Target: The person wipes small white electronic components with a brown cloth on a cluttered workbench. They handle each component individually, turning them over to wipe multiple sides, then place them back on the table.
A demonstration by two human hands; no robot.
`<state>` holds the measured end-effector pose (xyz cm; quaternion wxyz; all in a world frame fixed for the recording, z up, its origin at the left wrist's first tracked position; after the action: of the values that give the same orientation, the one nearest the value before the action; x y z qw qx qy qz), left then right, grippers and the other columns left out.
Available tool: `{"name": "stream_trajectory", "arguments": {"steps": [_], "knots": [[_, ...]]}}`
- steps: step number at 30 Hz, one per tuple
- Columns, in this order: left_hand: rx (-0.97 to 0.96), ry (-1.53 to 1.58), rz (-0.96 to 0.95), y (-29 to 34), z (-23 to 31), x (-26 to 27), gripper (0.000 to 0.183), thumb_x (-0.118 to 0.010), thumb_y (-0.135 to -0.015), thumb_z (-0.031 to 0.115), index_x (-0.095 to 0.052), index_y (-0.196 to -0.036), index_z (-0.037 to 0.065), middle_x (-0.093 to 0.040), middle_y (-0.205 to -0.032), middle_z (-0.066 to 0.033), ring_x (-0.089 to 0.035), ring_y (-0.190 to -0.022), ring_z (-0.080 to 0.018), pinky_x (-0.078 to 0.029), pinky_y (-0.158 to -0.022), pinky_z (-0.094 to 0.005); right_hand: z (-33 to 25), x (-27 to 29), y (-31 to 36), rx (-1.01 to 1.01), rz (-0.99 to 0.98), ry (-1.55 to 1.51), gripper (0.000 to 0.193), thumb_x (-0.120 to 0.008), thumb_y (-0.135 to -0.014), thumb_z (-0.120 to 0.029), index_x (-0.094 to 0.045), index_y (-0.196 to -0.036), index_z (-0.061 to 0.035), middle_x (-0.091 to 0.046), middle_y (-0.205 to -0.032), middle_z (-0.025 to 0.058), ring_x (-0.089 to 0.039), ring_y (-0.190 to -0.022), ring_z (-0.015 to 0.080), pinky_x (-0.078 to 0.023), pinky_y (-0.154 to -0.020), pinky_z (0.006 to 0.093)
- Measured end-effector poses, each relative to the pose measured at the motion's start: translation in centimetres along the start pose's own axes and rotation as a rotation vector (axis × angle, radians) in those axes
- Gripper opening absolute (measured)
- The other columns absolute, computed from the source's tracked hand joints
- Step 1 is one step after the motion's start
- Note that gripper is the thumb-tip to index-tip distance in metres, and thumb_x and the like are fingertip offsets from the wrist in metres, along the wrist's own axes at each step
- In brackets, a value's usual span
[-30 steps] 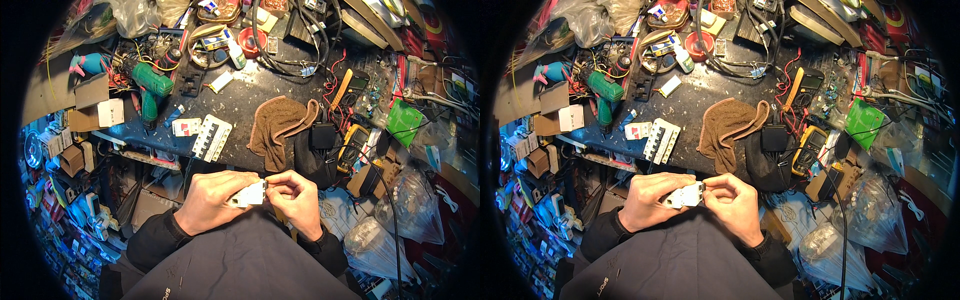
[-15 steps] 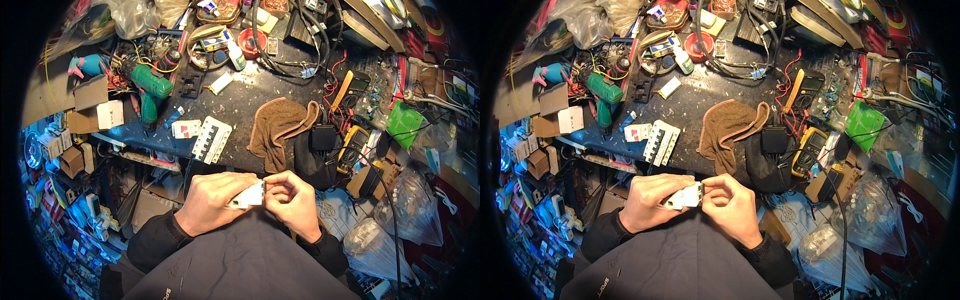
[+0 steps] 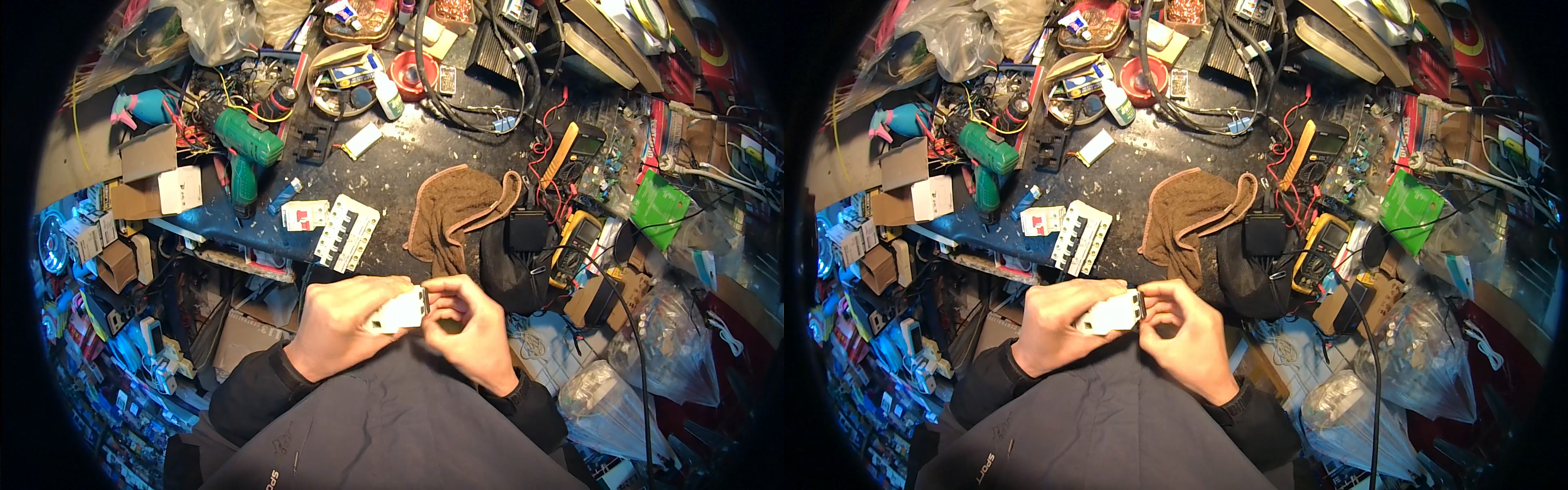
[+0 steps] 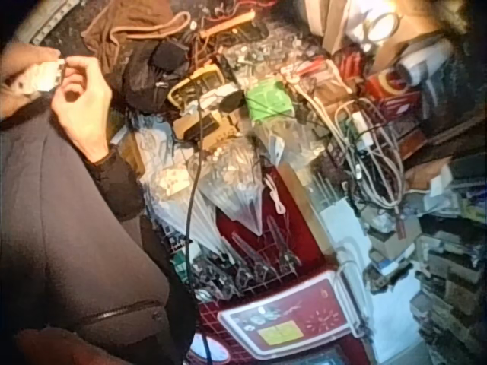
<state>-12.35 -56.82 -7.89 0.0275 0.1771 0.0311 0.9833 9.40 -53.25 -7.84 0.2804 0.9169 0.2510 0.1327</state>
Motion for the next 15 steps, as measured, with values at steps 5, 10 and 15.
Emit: {"name": "stream_trajectory", "arguments": {"steps": [5,10,15], "knots": [[0.038,-0.046,0.020,0.1,-1.0,1.1,0.047,-0.098,-0.076,0.004,-0.083,-0.121,-0.001,-0.086,-0.123,-0.0181,-0.085,-0.113,-0.0319,-0.067,-0.097,-0.0383,0.5,0.5,0.3,-0.042,0.037,-0.192,0.053,-0.065,-0.094,0.017,-0.065,-0.146,0.0073,-0.074,-0.134,0.0153,-0.076,-0.115,0.0171,-0.065,-0.100,0.0313],[0.108,-0.026,0.056,1.1,-2.0,1.8,0.048,-0.098,-0.079,0.004,-0.082,-0.124,-0.002,-0.085,-0.127,-0.0186,-0.084,-0.117,-0.0304,-0.066,-0.101,-0.0389,2.4,3.8,-2.0,-0.067,0.280,0.057,0.015,-0.068,-0.110,0.002,-0.079,-0.121,0.0051,-0.083,-0.107,0.0092,-0.077,-0.089,0.0121,-0.063,-0.081,0.0277],[0.415,0.219,0.125,3.2,-3.3,2.3,0.049,-0.098,-0.085,0.001,-0.078,-0.130,-0.005,-0.084,-0.126,-0.0134,-0.080,-0.115,-0.0188,-0.063,-0.101,-0.0339,5.5,4.7,-3.5,-0.096,0.414,0.306,0.012,-0.077,-0.108,-0.007,-0.078,-0.112,0.0049,-0.081,-0.092,0.0069,-0.072,-0.077,0.0088,-0.058,-0.071,0.0271]]}}
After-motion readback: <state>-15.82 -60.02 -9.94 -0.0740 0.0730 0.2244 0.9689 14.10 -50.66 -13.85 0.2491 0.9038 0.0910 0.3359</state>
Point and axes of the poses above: each hand's wrist, its own y-axis away from the middle knuckle, its own x-axis out of the back of the hand, z = x × y, the point moved 2 cm from there along -y, towards the middle knuckle
